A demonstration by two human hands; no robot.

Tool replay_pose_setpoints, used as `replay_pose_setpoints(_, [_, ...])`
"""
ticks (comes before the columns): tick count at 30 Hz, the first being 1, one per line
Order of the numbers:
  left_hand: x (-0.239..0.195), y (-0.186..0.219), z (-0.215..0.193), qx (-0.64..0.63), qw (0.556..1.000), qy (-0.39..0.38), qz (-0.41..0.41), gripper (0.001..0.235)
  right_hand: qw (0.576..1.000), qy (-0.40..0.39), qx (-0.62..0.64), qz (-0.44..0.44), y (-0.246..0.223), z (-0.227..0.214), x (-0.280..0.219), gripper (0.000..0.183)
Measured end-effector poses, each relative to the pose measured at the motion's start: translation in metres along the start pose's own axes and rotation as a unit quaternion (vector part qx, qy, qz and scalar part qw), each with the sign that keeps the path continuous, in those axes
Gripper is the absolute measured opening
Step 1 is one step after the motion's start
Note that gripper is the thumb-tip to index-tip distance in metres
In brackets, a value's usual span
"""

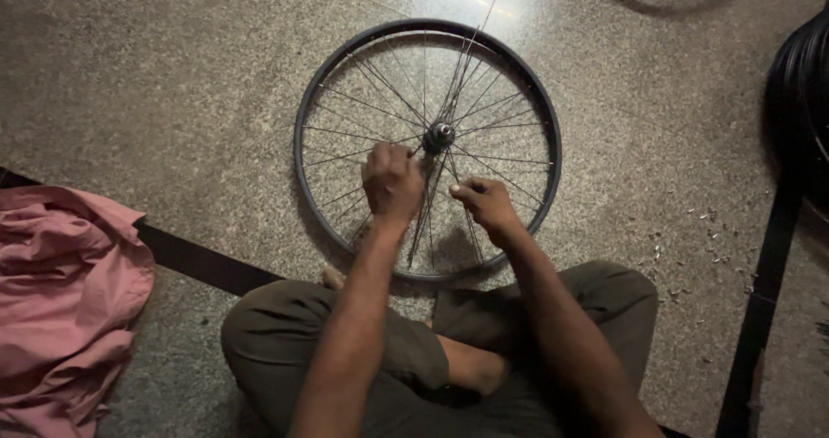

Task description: The person sits on the floor and installs spokes into a bicycle wheel rim. They insert the spoke ends into the hub and then thread the nipples onto the spoke ends at the rim. The person repeats this process for multiple spokes, occasionally rotating the wheel to access different sections.

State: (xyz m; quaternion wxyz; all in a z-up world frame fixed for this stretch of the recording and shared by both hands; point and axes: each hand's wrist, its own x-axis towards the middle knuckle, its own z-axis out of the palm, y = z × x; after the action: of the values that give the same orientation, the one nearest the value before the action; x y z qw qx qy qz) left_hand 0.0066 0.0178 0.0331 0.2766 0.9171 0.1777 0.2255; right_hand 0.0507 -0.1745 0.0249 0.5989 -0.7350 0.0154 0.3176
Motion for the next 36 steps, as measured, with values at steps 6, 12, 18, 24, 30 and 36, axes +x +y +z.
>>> replay_pose_setpoints(6, [-0.01,-0.002,0.013,0.007,0.996,-0.092,0.011,0.021,0.995,0.019,-0.092,-0.012,0.007,0.006,0.003,0.026])
replay_pose_setpoints(12, [-0.012,-0.003,0.018,-0.036,0.997,-0.067,0.023,0.017,0.996,0.016,-0.084,-0.039,0.02,0.006,0.01,0.028])
replay_pose_setpoints(18, [-0.002,0.021,-0.009,-0.048,0.981,-0.156,-0.102,0.02,0.998,-0.01,-0.04,-0.041,0.022,0.004,0.011,0.027])
replay_pose_setpoints(24, [-0.005,0.019,-0.003,-0.166,0.946,-0.184,-0.211,0.024,0.999,-0.023,-0.004,-0.023,0.021,0.005,0.011,0.022])
replay_pose_setpoints(30, [-0.015,0.008,0.018,-0.235,0.96,-0.136,-0.072,0.023,0.999,-0.019,0.029,0.004,0.014,0.008,0.006,0.032])
replay_pose_setpoints(36, [-0.016,0.015,0.015,-0.128,0.979,-0.11,-0.118,0.02,0.994,-0.02,0.1,0.028,-0.001,0.017,-0.003,0.037])
